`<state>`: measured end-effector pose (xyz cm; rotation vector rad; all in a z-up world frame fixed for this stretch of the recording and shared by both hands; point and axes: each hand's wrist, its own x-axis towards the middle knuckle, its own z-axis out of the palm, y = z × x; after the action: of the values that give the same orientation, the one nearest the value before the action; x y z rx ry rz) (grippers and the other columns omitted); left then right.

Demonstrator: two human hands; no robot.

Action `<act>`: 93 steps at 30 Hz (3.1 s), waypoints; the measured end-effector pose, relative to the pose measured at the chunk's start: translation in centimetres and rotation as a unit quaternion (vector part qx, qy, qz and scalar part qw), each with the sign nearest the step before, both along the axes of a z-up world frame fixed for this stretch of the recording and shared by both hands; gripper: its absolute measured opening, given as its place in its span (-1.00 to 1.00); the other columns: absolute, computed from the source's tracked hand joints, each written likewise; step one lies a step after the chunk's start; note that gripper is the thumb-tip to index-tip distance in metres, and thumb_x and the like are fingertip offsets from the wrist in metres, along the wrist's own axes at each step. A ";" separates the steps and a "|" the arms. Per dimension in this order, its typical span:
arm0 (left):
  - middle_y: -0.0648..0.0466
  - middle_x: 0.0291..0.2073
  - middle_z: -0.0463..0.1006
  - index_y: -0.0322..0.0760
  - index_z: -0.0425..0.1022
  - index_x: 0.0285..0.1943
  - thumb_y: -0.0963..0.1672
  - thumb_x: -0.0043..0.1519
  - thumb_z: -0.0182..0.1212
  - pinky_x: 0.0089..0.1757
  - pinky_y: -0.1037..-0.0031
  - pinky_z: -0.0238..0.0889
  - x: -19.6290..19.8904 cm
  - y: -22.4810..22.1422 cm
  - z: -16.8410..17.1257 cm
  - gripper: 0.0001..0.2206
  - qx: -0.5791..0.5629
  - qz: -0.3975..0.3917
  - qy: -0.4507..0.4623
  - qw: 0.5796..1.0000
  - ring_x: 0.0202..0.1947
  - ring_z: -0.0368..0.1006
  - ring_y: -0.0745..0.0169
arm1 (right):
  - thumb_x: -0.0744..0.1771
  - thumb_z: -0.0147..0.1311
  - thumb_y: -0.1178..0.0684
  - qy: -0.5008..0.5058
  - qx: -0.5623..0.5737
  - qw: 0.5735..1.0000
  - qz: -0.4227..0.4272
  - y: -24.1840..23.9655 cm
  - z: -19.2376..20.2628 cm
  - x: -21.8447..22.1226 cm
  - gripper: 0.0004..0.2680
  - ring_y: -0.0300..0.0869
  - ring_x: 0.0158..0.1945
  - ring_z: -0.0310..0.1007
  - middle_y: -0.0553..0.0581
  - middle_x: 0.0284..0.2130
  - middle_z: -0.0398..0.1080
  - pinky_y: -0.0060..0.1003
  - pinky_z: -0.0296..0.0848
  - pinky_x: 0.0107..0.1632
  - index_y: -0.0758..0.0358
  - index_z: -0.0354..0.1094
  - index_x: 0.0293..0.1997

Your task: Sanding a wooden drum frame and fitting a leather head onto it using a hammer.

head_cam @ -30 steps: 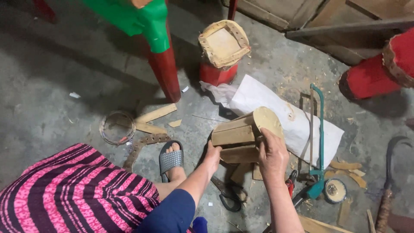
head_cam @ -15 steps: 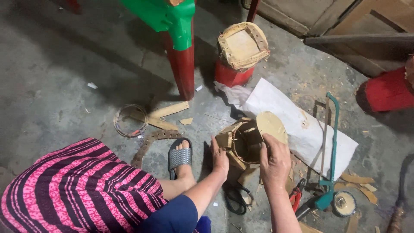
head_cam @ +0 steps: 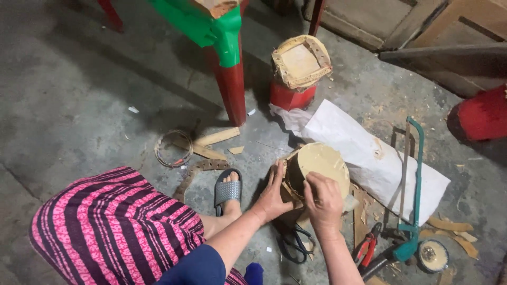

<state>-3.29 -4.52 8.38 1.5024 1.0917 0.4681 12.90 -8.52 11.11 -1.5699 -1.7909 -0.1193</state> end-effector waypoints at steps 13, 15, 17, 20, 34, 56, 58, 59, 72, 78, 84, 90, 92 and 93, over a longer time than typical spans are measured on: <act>-0.35 0.45 0.08 -0.03 -0.51 0.65 -0.35 -0.06 0.13 0.24 -0.09 0.14 0.8 0.2 -2.2 0.11 -0.004 0.045 0.111 0.993 0.43 0.07 -0.39 | 0.30 0.30 0.07 0.016 -0.053 0.998 -0.009 0.1 -4.7 -1.6 -0.85 -0.08 -0.15 0.53 0.07 -0.20 0.55 -0.23 0.52 -0.04 0.14 0.54 -0.08; -0.25 0.51 -0.01 -0.08 -0.45 0.66 -0.35 -0.09 0.14 0.25 -0.06 0.13 0.8 -0.1 -2.9 0.10 0.030 0.047 0.102 0.993 0.38 0.13 -0.40 | 0.31 0.30 0.09 0.043 -0.051 0.998 -0.019 0.3 -3.6 -1.9 -0.86 -0.07 -0.14 0.53 0.09 -0.20 0.54 -0.23 0.52 -0.03 0.17 0.54 -0.07; -0.25 0.51 -0.01 -0.11 -0.43 0.66 -0.36 -0.10 0.13 0.24 -0.06 0.13 1.0 -0.2 -3.3 0.09 0.050 0.053 0.092 0.993 0.38 0.13 -0.41 | 0.31 0.31 0.10 0.043 -0.049 0.998 -0.025 0.4 -3.3 -2.5 -0.86 -0.07 -0.14 0.53 0.09 -0.19 0.54 -0.23 0.51 -0.03 0.18 0.55 -0.08; -0.26 0.50 -0.01 -0.16 -0.40 0.66 -0.39 -0.08 0.09 0.24 -0.04 0.13 0.7 -0.3 -2.2 0.06 0.073 0.056 0.086 0.992 0.37 0.12 -0.43 | 0.30 0.32 0.11 0.045 -0.046 0.998 -0.028 0.5 -3.1 -3.2 -0.86 -0.04 -0.12 0.52 0.10 -0.18 0.53 -0.20 0.50 -0.02 0.18 0.55 -0.09; -0.31 0.48 0.01 -0.22 -0.38 0.65 -0.37 -0.09 0.15 0.28 -0.02 0.04 0.7 -0.5 -3.1 0.07 0.079 0.055 0.063 0.993 0.36 0.09 -0.49 | 0.31 0.32 0.07 0.075 -0.071 0.994 -0.034 1.0 -4.0 -2.7 -0.86 -0.04 -0.12 0.51 0.10 -0.20 0.53 -0.19 0.48 0.01 0.16 0.56 -0.09; -0.31 0.46 0.08 -0.18 -0.27 0.65 -0.22 -0.12 0.20 0.24 -0.10 0.11 -1.3 1.5 -3.4 0.04 0.130 0.003 0.080 0.988 0.35 0.18 -0.46 | 0.33 0.23 0.05 0.043 -0.117 0.992 -0.020 0.7 -4.5 -2.5 -0.85 -0.02 -0.13 0.46 0.12 -0.21 0.49 -0.19 0.47 -0.02 0.15 0.57 -0.03; -0.39 0.42 0.18 -0.31 -0.11 0.63 -0.19 -0.07 0.18 0.22 -0.13 0.10 -1.6 2.1 -3.8 -0.05 0.190 0.018 0.050 0.980 0.35 0.20 -0.48 | 0.33 0.23 0.05 0.047 -0.117 0.992 -0.021 0.7 -4.5 -2.6 -0.84 -0.02 -0.12 0.46 0.13 -0.20 0.49 -0.18 0.46 -0.01 0.15 0.57 -0.03; -0.26 0.35 0.29 -0.23 0.06 0.57 -0.24 -0.07 0.09 0.24 0.01 0.14 -1.4 2.5 -4.5 -0.15 0.227 0.070 0.013 0.971 0.31 0.28 -0.33 | 0.33 0.23 0.05 0.062 -0.121 0.990 -0.023 0.7 -4.4 -2.6 -0.84 -0.05 -0.11 0.46 0.12 -0.20 0.49 -0.20 0.46 0.00 0.15 0.57 -0.02; 0.15 -0.05 0.60 0.06 0.61 -0.07 -0.19 0.23 0.12 0.04 0.34 0.42 -0.4 3.4 -5.2 -0.77 0.303 0.163 -0.034 0.938 0.02 0.58 0.08 | 0.32 0.25 0.05 0.063 -0.093 0.994 -0.015 0.6 -4.7 -2.7 -0.85 -0.05 -0.11 0.46 0.10 -0.20 0.49 -0.20 0.46 -0.01 0.16 0.58 -0.04; 0.18 -0.07 0.57 0.08 0.60 -0.09 -0.14 0.25 0.22 0.04 0.38 0.43 -0.1 3.3 -5.1 -0.86 0.274 0.170 -0.049 0.945 0.02 0.58 0.14 | 0.33 0.25 0.07 0.071 -0.094 0.993 -0.026 0.4 -3.6 -3.1 -0.86 -0.07 -0.12 0.47 0.10 -0.19 0.50 -0.20 0.47 -0.02 0.17 0.58 -0.05; 0.08 -0.06 0.56 0.00 0.58 -0.11 -0.17 0.26 0.20 0.02 0.28 0.44 -0.5 3.0 -3.9 -0.88 0.251 0.166 -0.064 0.951 0.03 0.56 -0.03 | 0.31 0.27 0.09 0.070 -0.075 0.995 -0.013 0.2 -3.9 -3.3 -0.84 -0.03 -0.11 0.48 0.15 -0.19 0.50 -0.16 0.48 -0.01 0.21 0.57 -0.05; 0.06 -0.06 0.54 0.01 0.58 -0.11 -0.16 0.28 0.20 0.03 0.27 0.45 -0.5 3.0 -3.5 -0.89 0.244 0.160 -0.067 0.954 0.04 0.56 -0.04 | 0.31 0.28 0.09 0.060 -0.068 0.996 -0.019 0.3 -4.2 -3.1 -0.85 -0.03 -0.11 0.48 0.13 -0.19 0.50 -0.17 0.48 -0.01 0.20 0.57 -0.06; 0.07 -0.06 0.54 0.02 0.58 -0.12 -0.16 0.27 0.21 0.04 0.27 0.44 -0.6 3.1 -3.9 -0.89 0.242 0.158 -0.072 0.955 0.05 0.56 -0.04 | 0.31 0.28 0.09 0.059 -0.071 0.996 -0.016 0.2 -4.2 -3.1 -0.84 -0.03 -0.10 0.48 0.14 -0.19 0.50 -0.17 0.48 0.00 0.20 0.57 -0.05; 0.07 -0.06 0.54 0.02 0.58 -0.13 -0.17 0.27 0.22 0.05 0.27 0.43 -0.6 3.2 -4.1 -0.89 0.241 0.156 -0.077 0.955 0.05 0.55 -0.05 | 0.31 0.27 0.09 0.059 -0.073 0.996 -0.012 0.2 -4.1 -3.1 -0.84 -0.03 -0.10 0.48 0.14 -0.19 0.50 -0.17 0.48 0.00 0.21 0.57 -0.05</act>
<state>-3.92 -1.30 4.32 1.6786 1.1455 1.1198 9.77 -8.29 6.97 -1.6643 -1.7217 0.0932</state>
